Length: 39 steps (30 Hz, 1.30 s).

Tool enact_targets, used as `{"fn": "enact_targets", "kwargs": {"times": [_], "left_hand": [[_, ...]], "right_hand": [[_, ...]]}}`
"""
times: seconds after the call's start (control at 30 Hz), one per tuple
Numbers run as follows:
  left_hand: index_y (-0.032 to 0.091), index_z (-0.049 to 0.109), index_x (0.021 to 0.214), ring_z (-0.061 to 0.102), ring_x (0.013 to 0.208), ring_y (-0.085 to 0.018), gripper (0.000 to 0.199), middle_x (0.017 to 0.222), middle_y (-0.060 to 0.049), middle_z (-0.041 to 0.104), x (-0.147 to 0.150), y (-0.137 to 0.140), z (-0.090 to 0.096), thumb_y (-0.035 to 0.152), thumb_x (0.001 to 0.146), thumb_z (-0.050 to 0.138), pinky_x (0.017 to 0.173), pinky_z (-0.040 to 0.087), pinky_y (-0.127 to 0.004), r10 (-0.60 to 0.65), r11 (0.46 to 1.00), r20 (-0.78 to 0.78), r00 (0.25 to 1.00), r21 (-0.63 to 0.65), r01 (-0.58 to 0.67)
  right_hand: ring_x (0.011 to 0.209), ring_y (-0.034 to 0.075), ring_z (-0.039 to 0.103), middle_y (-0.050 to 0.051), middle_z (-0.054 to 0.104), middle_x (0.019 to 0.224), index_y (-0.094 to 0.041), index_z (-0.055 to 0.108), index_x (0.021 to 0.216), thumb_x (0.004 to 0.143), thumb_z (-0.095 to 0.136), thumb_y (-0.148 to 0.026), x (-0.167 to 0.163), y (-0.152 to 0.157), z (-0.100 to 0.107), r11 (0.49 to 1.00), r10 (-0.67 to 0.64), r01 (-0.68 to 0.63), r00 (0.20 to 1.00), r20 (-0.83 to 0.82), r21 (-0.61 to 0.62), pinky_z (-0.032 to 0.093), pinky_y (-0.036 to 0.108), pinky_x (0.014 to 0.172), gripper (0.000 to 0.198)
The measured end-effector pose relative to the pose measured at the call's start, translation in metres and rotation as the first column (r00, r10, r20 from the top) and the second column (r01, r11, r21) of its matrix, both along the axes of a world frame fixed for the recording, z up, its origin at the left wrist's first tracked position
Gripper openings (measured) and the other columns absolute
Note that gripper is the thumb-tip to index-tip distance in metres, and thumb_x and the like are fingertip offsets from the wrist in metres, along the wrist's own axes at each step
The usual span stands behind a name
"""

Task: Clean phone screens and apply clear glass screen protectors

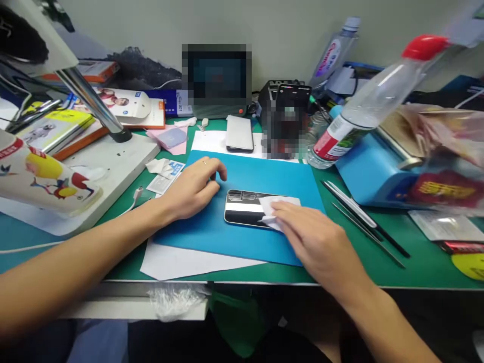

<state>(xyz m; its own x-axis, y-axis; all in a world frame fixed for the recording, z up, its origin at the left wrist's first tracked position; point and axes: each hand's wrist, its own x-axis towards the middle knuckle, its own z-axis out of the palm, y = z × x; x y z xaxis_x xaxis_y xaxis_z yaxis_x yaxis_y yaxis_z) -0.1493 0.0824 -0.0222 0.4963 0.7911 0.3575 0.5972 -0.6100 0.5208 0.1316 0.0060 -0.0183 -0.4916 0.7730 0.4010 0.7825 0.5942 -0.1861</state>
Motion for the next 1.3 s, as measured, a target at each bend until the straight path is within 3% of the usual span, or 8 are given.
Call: {"fn": "enact_targets", "kwargs": {"times": [0.2, 0.3, 0.37, 0.5, 0.63, 0.83, 1.03, 1.3], "left_hand": [[0.02, 0.05, 0.094, 0.053, 0.083, -0.024, 0.013, 0.091, -0.007, 0.061, -0.009, 0.006, 0.007, 0.016, 0.084, 0.043, 0.076, 0.043, -0.037, -0.059, 0.996, -0.02, 0.998, 0.063, 0.06], [0.021, 0.048, 0.09, 0.053, 0.081, -0.025, 0.011, 0.087, -0.006, 0.06, -0.014, 0.009, 0.01, 0.017, 0.08, 0.046, 0.074, 0.042, -0.038, -0.151, 0.981, -0.066, 0.986, 0.112, 0.158], [0.021, 0.047, 0.088, 0.053, 0.081, -0.025, 0.01, 0.086, -0.006, 0.06, -0.017, 0.01, 0.011, 0.015, 0.08, 0.045, 0.075, 0.041, -0.039, -0.222, 0.964, -0.107, 0.969, 0.123, 0.234], [0.021, 0.047, 0.088, 0.056, 0.084, -0.026, 0.01, 0.089, -0.007, 0.061, -0.018, 0.01, 0.013, 0.016, 0.08, 0.047, 0.076, 0.041, -0.04, -0.284, 0.951, -0.13, 0.95, 0.086, 0.296], [0.02, 0.052, 0.1, 0.056, 0.089, -0.027, 0.018, 0.096, -0.007, 0.063, -0.015, 0.008, 0.011, 0.023, 0.082, 0.055, 0.08, 0.042, -0.039, -0.306, 0.949, -0.147, 0.941, 0.029, 0.313], [0.016, 0.055, 0.118, 0.055, 0.093, -0.029, 0.068, 0.104, -0.01, 0.061, -0.008, 0.006, 0.006, 0.073, 0.083, 0.066, 0.084, 0.043, -0.041, -0.288, 0.956, -0.263, 0.921, -0.016, 0.294], [0.016, 0.054, 0.123, 0.053, 0.098, -0.03, 0.075, 0.111, -0.011, 0.058, -0.005, 0.003, 0.006, 0.073, 0.077, 0.073, 0.09, 0.043, -0.043, -0.236, 0.97, -0.295, 0.926, -0.019, 0.242], [0.019, 0.053, 0.114, 0.052, 0.101, -0.031, 0.055, 0.112, -0.01, 0.055, -0.007, 0.003, 0.007, 0.054, 0.078, 0.077, 0.089, 0.043, -0.044, -0.249, 0.968, -0.291, 0.924, -0.092, 0.232]], "right_hand": [[0.099, 0.032, 0.077, 0.007, 0.081, 0.113, -0.024, 0.077, 0.111, 0.099, 0.058, -0.029, -0.024, 0.074, 0.023, 0.992, -0.087, 0.091, 0.995, -0.047, 0.086, 0.062, 0.046, 0.085, 0.023], [0.109, 0.032, 0.074, 0.007, 0.079, 0.12, -0.025, 0.076, 0.113, 0.1, 0.055, -0.031, -0.036, 0.103, 0.021, 0.992, 0.125, -0.124, 0.991, 0.038, -0.025, 0.059, 0.048, 0.094, 0.026], [0.116, 0.032, 0.071, 0.007, 0.076, 0.126, -0.026, 0.074, 0.118, 0.101, 0.051, -0.034, -0.038, 0.113, 0.016, 0.95, 0.287, -0.272, 0.954, 0.09, -0.154, 0.057, 0.051, 0.099, 0.029], [0.119, 0.033, 0.068, 0.009, 0.075, 0.127, -0.027, 0.07, 0.124, 0.101, 0.052, -0.032, -0.034, 0.109, 0.012, 0.963, 0.248, -0.241, 0.968, 0.046, -0.123, 0.053, 0.051, 0.101, 0.03], [0.094, 0.028, 0.071, 0.007, 0.077, 0.101, -0.028, 0.073, 0.106, 0.099, 0.056, -0.029, -0.033, 0.093, 0.015, 0.96, 0.271, -0.272, 0.962, -0.032, -0.063, 0.055, 0.045, 0.085, 0.018], [0.109, 0.028, 0.068, 0.009, 0.074, 0.124, -0.025, 0.072, 0.124, 0.1, 0.053, -0.028, -0.033, 0.087, 0.006, 0.917, 0.355, -0.354, 0.934, -0.024, -0.182, 0.054, 0.044, 0.09, 0.03], [0.109, 0.029, 0.065, 0.013, 0.072, 0.121, -0.018, 0.072, 0.121, 0.102, 0.049, -0.027, -0.036, 0.083, 0.002, 0.93, 0.347, -0.345, 0.938, -0.005, -0.127, 0.052, 0.044, 0.091, 0.031], [0.108, 0.031, 0.061, 0.014, 0.068, 0.115, -0.017, 0.069, 0.115, 0.102, 0.045, -0.024, -0.049, 0.078, -0.001, 0.927, 0.366, -0.356, 0.928, 0.069, -0.12, 0.05, 0.046, 0.09, 0.029]]}}
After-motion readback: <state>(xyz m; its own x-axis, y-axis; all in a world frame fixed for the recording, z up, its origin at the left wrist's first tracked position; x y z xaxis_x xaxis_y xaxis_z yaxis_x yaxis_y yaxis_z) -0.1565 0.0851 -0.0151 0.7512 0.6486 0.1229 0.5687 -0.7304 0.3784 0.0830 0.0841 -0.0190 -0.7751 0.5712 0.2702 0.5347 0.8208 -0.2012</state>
